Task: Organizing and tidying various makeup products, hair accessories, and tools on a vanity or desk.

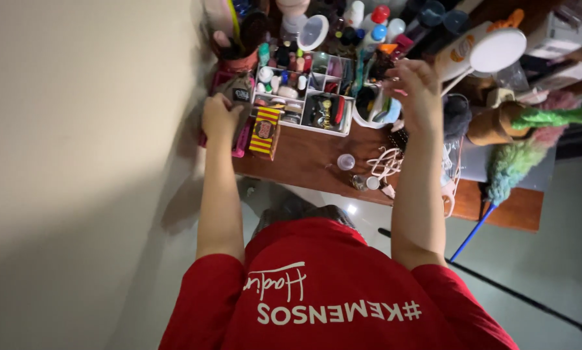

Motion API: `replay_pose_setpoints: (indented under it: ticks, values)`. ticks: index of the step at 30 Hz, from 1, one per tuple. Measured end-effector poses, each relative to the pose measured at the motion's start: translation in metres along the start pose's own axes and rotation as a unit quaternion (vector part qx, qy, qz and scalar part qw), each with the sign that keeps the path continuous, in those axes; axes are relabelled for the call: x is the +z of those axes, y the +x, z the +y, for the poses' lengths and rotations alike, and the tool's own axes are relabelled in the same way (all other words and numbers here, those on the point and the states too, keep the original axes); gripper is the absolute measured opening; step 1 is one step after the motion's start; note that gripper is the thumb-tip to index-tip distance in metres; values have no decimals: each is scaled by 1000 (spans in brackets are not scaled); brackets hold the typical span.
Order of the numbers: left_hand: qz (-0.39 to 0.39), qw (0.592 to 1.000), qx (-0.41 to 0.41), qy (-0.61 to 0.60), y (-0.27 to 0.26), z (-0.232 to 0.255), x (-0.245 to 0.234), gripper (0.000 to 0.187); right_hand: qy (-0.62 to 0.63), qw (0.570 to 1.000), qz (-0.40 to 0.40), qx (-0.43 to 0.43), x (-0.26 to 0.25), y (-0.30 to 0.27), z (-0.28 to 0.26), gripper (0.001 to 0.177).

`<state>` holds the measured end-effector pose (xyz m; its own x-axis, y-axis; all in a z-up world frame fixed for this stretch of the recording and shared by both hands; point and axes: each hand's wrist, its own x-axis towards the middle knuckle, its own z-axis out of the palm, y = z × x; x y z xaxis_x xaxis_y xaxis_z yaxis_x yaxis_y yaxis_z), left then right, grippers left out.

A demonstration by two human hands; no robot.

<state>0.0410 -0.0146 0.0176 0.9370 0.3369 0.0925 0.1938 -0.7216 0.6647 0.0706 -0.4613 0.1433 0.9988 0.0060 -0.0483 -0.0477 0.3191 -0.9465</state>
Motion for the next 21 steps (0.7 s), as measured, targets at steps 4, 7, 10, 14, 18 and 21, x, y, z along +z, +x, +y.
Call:
replay_pose_setpoints:
  ticks: [4, 7, 10, 14, 18, 21]
  values:
    - [64, 996, 63, 13, -2, 57, -36, 33, -49, 997, 45, -33, -42, -26, -27, 14]
    - [129, 977, 164, -43, -12, 120, -57, 26, -190, 976, 99, -35, -101, -40, -14, 13]
    - [97, 958, 177, -202, -32, 177, -49, 18, -417, 903, 96, -35, -158, -60, 28, 16]
    - [-82, 954, 242, -159, -74, 197, 19, 12, -568, 816, -7, 107, -154, -104, 60, 34]
    - [-392, 882, 261, 20, -127, 170, 101, 81, -627, 746, -120, 189, -141, -136, 109, 52]
    - [-387, 892, 232, 41, -154, 167, 119, 92, -633, 768, -93, 37, -130, -161, 142, 98]
